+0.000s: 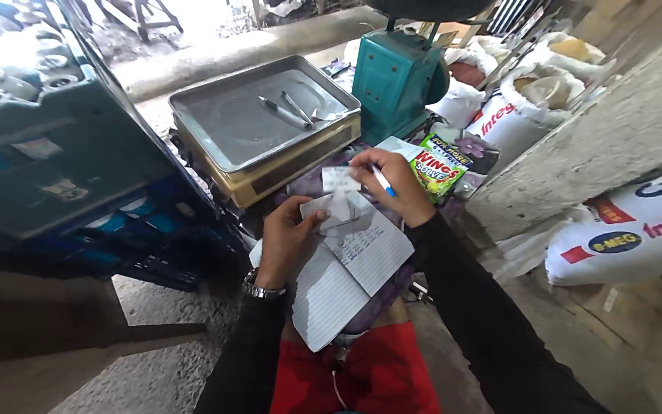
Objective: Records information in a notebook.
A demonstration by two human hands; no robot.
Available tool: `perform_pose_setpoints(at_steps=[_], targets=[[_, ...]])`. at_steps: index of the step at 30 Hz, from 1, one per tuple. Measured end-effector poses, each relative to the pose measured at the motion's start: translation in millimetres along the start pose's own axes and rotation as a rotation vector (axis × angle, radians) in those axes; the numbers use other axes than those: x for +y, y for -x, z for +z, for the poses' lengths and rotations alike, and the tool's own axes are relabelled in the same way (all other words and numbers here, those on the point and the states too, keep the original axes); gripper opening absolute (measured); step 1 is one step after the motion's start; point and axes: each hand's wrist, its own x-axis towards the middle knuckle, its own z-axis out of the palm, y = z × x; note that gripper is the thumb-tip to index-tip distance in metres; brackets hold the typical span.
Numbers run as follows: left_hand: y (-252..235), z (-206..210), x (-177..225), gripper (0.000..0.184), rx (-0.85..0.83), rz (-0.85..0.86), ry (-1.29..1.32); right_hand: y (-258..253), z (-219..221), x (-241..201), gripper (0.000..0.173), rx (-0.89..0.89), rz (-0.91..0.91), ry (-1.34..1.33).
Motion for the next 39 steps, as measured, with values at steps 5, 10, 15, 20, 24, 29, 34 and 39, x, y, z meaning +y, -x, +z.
perform_pose_setpoints(at_steps=[5,10,15,20,24,29,34,39], targets=[[0.0,0.6,-0.1,0.025,0.0,0.012,0.019,-22.6,-5.6,15.6,0.03,0.037,0.215,-0.013],[0.1,-0.5,0.4,0.025,0.016,-0.012,0.052,0.6,0.1,-1.2,0.039,0.036,0.052,0.087],[2.6,-0.1,0.2,0.026,0.005,-0.009,0.081,45.0,8.3,-26.5,0.029,-0.139,0.087,-0.214],[1.1,-0.4,1.1,0.027,-0.004,-0.006,0.039,51.4,11.0,-16.0,0.026,-0.036,0.065,-0.229],[0.9,0.0,0.9,0.024,-0.009,0.006,0.036,55.5,8.1,-13.5,0.026,-0.007,0.082,-0.225],[1.6,-0.9,-0.4,0.019,-0.007,-0.005,0.039,55.5,14.0,-14.0,0.025,0.011,0.062,-0.232],[1.7,-0.5,-1.2,0.017,0.021,0.004,0.053,67.8,13.9,-19.5,0.046,-0.052,0.122,-0.334],[3.8,-0.5,1.0,0.016,0.14,-0.016,0.102,72.2,15.8,-19.7,0.051,-0.067,0.088,-0.36]])
